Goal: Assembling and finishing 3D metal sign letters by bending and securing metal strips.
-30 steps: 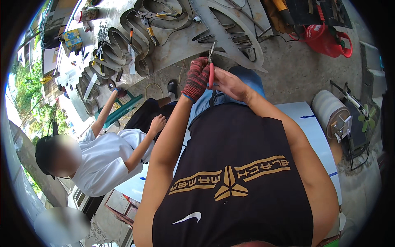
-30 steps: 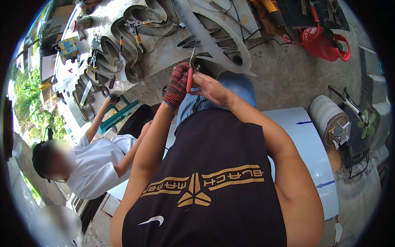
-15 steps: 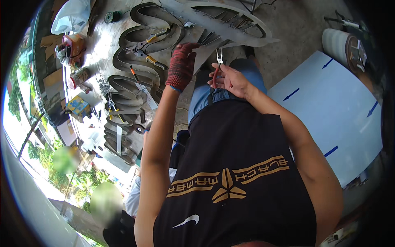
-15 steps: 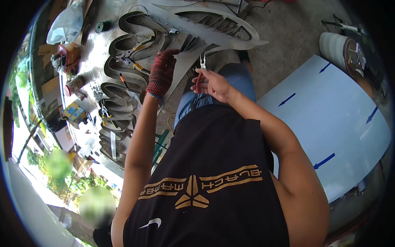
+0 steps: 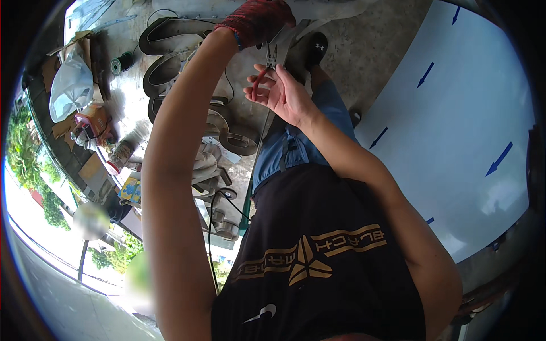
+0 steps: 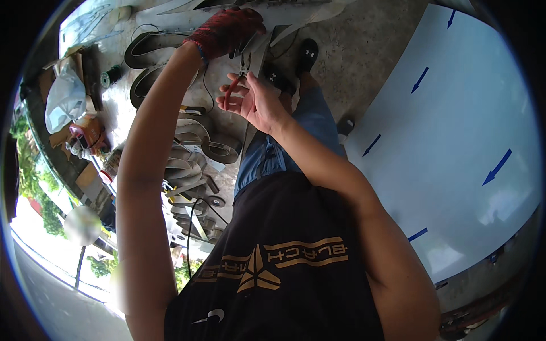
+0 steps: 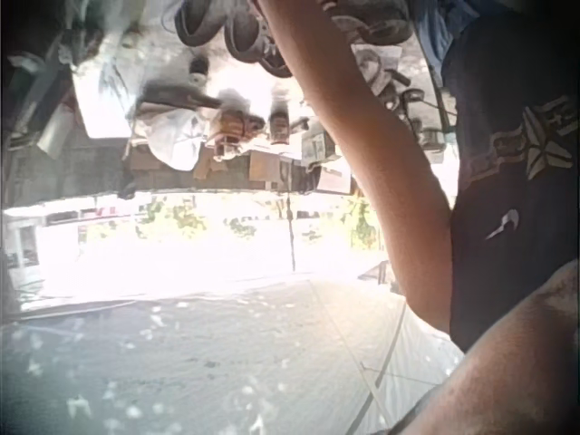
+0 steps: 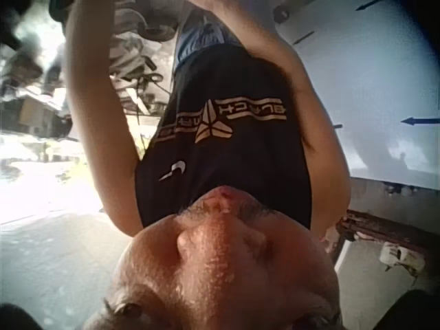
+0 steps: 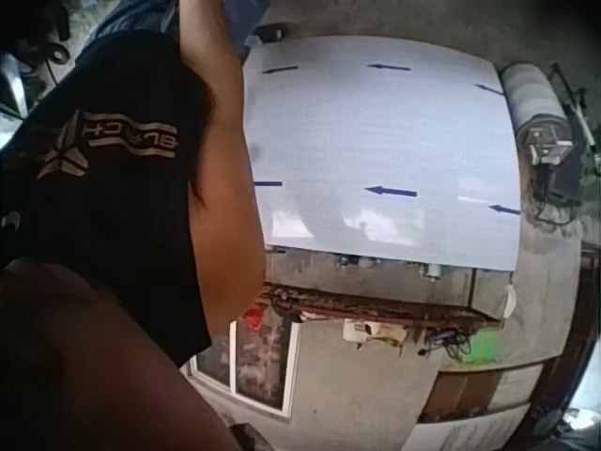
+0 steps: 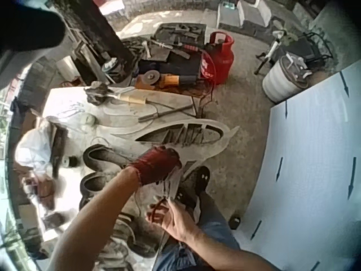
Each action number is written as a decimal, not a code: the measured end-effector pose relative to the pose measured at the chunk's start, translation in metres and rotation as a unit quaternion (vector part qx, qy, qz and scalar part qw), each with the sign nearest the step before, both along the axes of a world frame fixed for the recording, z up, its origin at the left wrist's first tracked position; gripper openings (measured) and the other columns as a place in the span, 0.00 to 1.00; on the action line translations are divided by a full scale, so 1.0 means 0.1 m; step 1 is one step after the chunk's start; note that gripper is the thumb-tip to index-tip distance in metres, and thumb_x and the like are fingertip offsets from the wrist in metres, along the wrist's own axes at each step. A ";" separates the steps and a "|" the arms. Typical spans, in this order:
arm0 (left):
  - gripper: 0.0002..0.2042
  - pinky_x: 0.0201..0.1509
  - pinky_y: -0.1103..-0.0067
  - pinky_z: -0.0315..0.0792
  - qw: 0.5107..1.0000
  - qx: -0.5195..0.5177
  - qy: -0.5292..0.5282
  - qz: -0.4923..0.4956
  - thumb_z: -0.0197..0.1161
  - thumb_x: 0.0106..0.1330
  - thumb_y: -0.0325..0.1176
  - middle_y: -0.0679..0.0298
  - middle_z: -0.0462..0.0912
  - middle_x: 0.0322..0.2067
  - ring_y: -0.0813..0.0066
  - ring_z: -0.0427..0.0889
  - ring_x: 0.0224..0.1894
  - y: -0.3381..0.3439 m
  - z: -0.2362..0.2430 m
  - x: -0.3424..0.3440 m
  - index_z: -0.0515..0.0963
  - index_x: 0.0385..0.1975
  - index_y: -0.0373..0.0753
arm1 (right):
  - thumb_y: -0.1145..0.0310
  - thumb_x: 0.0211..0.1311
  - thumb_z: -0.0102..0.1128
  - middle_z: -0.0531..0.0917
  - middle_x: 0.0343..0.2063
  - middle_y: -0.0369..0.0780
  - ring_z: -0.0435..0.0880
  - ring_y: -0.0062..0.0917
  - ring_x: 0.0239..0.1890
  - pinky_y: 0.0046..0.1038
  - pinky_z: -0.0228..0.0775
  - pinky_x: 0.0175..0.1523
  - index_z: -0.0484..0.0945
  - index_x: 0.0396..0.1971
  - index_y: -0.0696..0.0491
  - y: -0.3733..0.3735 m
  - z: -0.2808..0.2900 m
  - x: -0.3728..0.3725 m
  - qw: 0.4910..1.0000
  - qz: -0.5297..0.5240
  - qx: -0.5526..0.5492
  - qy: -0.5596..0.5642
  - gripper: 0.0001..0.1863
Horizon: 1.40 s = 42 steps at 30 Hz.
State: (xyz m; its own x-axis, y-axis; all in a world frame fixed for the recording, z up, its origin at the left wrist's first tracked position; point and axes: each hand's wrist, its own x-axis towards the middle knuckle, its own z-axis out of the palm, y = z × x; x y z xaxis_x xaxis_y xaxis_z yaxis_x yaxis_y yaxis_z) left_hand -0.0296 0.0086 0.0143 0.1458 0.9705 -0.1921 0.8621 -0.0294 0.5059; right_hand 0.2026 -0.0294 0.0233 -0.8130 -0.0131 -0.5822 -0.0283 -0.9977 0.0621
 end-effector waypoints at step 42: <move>0.05 0.32 0.63 0.75 0.983 -0.018 -0.179 0.043 0.56 0.69 0.28 0.51 0.81 0.26 0.53 0.85 0.31 0.09 0.05 0.02 0.77 0.40 0.36 | 0.51 0.81 0.46 0.75 0.32 0.37 0.72 0.25 0.31 0.29 0.64 0.38 0.75 0.47 0.52 -0.34 -0.01 -0.37 0.980 -0.181 -0.029 -0.083 0.19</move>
